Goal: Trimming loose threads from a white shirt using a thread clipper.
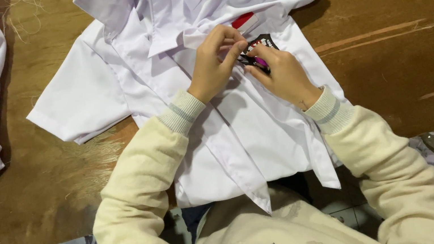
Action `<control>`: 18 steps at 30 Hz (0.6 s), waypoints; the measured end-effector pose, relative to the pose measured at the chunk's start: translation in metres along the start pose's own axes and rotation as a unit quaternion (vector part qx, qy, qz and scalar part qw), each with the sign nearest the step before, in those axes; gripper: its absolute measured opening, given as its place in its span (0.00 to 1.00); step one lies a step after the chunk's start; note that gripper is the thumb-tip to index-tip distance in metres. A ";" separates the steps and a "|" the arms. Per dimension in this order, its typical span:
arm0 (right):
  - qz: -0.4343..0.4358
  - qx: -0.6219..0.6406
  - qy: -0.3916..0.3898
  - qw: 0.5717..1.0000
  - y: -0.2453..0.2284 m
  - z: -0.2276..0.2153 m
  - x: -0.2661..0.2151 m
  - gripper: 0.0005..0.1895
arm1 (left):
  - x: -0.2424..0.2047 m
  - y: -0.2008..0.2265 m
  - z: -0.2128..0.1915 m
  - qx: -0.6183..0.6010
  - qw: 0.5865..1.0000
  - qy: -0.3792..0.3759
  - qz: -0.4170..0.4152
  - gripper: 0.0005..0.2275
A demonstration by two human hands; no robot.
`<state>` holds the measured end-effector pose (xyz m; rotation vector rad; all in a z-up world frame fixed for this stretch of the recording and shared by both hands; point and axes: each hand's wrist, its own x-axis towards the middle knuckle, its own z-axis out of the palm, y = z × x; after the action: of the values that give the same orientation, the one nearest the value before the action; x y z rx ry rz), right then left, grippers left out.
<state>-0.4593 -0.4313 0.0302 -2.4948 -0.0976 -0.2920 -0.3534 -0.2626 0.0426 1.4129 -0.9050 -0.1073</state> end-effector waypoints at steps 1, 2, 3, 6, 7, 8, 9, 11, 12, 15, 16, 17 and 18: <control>0.001 0.000 0.000 1.000 0.000 0.000 0.000 0.13 | 0.000 0.000 0.000 0.000 1.000 0.000 0.000 0.07; -0.008 -0.005 0.002 1.000 0.000 0.000 0.000 0.13 | 0.000 0.001 0.001 0.001 1.000 0.001 0.002 0.07; -0.017 -0.010 0.004 1.000 0.000 0.001 0.000 0.12 | 0.000 0.001 0.001 0.002 1.000 0.002 0.004 0.07; -0.014 -0.008 0.005 1.000 -0.003 -0.001 0.001 0.11 | 0.000 0.003 0.001 0.003 1.000 0.000 0.004 0.08; -0.013 -0.008 0.005 1.000 -0.003 0.000 0.001 0.11 | 0.000 0.003 0.001 0.002 1.000 0.000 0.004 0.08; -0.007 -0.008 0.004 1.000 -0.004 0.000 0.001 0.11 | 0.000 0.003 0.001 0.004 1.000 0.000 0.005 0.08; 0.000 -0.009 0.003 1.000 -0.004 0.000 0.001 0.11 | 0.000 0.003 0.001 0.006 1.000 0.001 0.007 0.07; -0.011 -0.016 0.018 1.000 0.001 0.003 0.000 0.10 | -0.002 -0.015 0.004 0.032 0.999 0.013 0.018 0.06; -0.023 -0.024 0.033 0.999 0.003 0.004 0.000 0.10 | -0.002 -0.023 0.005 0.057 0.998 0.026 0.030 0.04; -0.015 -0.019 0.035 0.999 0.004 0.005 -0.001 0.09 | -0.003 -0.022 0.006 0.048 0.998 0.027 0.023 0.04; -0.015 -0.020 0.035 0.999 0.005 0.006 -0.002 0.09 | -0.003 -0.022 0.006 0.048 0.998 0.027 0.024 0.04; -0.018 -0.019 0.039 0.999 0.006 0.007 -0.002 0.09 | -0.003 -0.022 0.007 0.052 0.998 0.029 0.023 0.04; -0.022 -0.018 0.043 0.999 0.007 0.007 -0.002 0.09 | -0.003 -0.021 0.007 0.055 0.998 0.031 0.022 0.04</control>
<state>-0.4592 -0.4323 0.0200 -2.5142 -0.1124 -0.4227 -0.3503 -0.2706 0.0216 1.4885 -0.9017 0.0199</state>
